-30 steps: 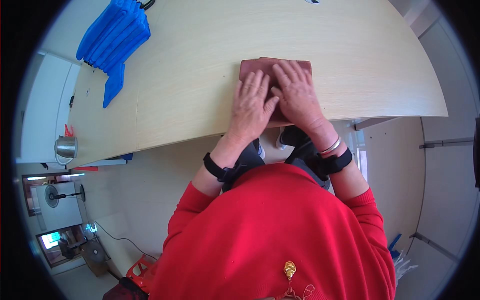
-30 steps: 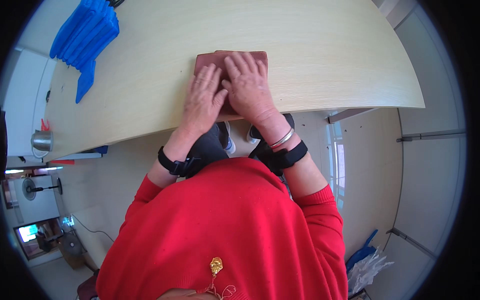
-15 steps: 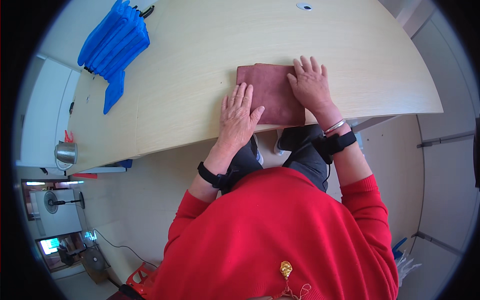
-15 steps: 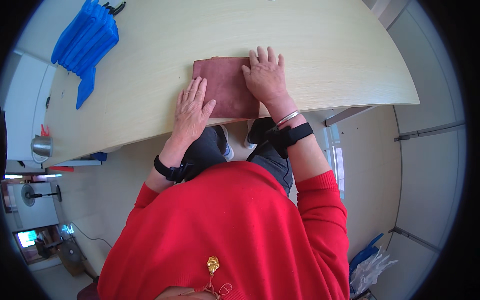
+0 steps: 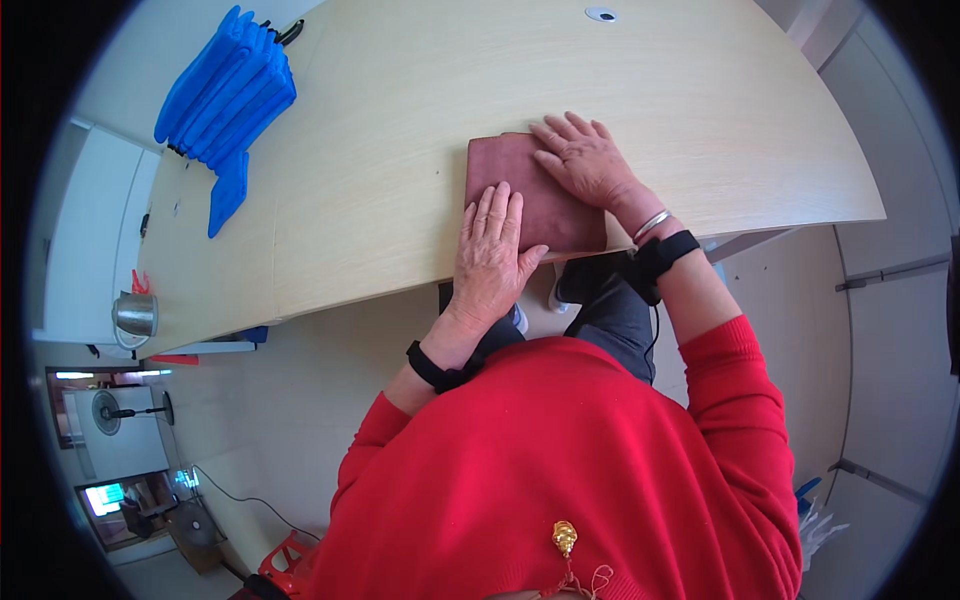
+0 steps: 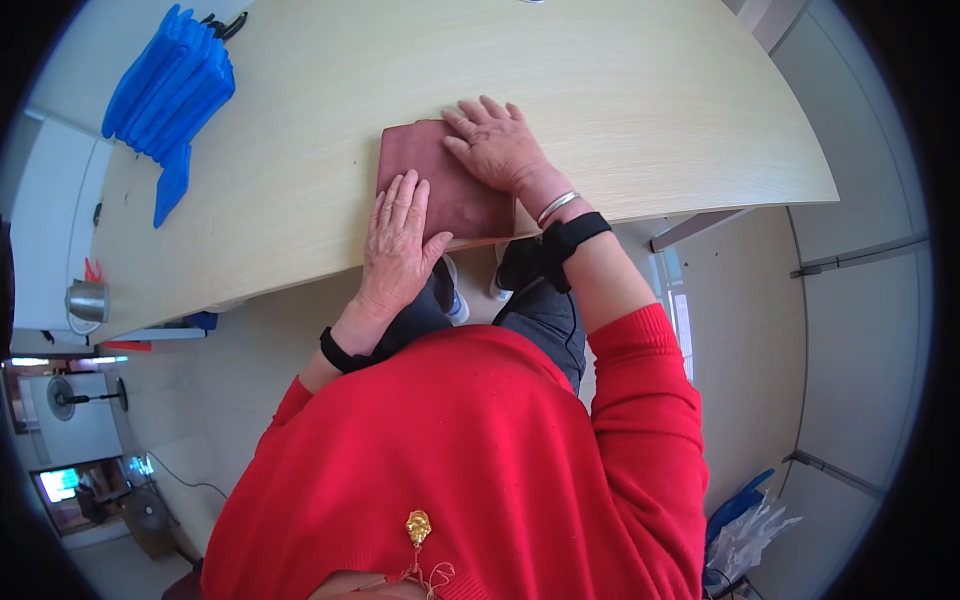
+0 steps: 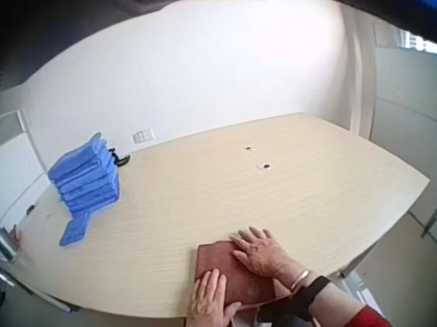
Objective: Folding a brown cloth on a table in a packaging facility.
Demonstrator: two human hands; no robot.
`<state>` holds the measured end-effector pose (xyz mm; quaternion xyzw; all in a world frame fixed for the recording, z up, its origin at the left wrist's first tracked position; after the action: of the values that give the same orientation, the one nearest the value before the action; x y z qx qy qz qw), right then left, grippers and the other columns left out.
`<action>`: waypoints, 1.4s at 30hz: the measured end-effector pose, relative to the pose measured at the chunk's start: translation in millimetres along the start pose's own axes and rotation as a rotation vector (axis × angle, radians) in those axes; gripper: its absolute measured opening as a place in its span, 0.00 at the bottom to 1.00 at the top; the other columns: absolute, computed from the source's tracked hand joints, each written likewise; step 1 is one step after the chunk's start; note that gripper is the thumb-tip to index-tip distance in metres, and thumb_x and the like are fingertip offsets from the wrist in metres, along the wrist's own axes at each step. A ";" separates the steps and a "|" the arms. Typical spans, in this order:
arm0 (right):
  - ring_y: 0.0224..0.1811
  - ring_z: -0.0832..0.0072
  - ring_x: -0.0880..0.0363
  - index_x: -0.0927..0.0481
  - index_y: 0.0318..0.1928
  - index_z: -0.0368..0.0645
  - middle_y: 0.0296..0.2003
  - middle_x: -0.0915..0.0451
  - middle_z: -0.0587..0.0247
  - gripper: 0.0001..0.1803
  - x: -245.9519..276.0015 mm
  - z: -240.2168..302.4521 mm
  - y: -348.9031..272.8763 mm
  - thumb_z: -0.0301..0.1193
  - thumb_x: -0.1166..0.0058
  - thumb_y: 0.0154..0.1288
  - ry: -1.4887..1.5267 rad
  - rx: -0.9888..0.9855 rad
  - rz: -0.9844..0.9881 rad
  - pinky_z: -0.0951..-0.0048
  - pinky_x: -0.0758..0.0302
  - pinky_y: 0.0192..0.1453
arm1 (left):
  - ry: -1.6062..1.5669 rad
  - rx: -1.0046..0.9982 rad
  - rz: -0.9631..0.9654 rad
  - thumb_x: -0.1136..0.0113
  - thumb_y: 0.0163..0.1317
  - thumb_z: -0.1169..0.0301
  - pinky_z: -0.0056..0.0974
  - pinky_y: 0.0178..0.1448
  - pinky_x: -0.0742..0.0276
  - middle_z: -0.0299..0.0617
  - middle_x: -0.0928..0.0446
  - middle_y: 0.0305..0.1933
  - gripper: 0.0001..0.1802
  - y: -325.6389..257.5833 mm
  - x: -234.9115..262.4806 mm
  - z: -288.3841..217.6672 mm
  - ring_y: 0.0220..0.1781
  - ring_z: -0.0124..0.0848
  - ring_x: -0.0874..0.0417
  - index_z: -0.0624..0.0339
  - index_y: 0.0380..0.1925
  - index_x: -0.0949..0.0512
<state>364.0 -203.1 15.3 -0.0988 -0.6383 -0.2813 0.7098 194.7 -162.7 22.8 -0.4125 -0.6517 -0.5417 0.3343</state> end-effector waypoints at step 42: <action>0.73 0.58 0.41 0.30 0.66 0.47 0.67 0.33 0.55 0.26 13.1 4.0 -53.4 0.39 0.51 0.70 0.238 -0.071 -0.249 0.55 0.45 0.75 | 0.105 0.003 0.053 0.52 0.71 0.51 0.55 0.76 0.49 0.53 0.38 0.72 0.32 41.3 -9.9 30.9 0.75 0.48 0.40 0.59 0.68 0.35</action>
<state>332.9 -248.7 16.9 -0.0102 -0.5466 -0.3991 0.7362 236.6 -131.1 26.0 -0.4002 -0.6229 -0.5525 0.3830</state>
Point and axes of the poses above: each hand's wrist, its own y-axis towards the middle knuckle, its own x-axis out of the back of the hand, z = x × y, the point moved 8 cm from there along y, towards the middle knuckle
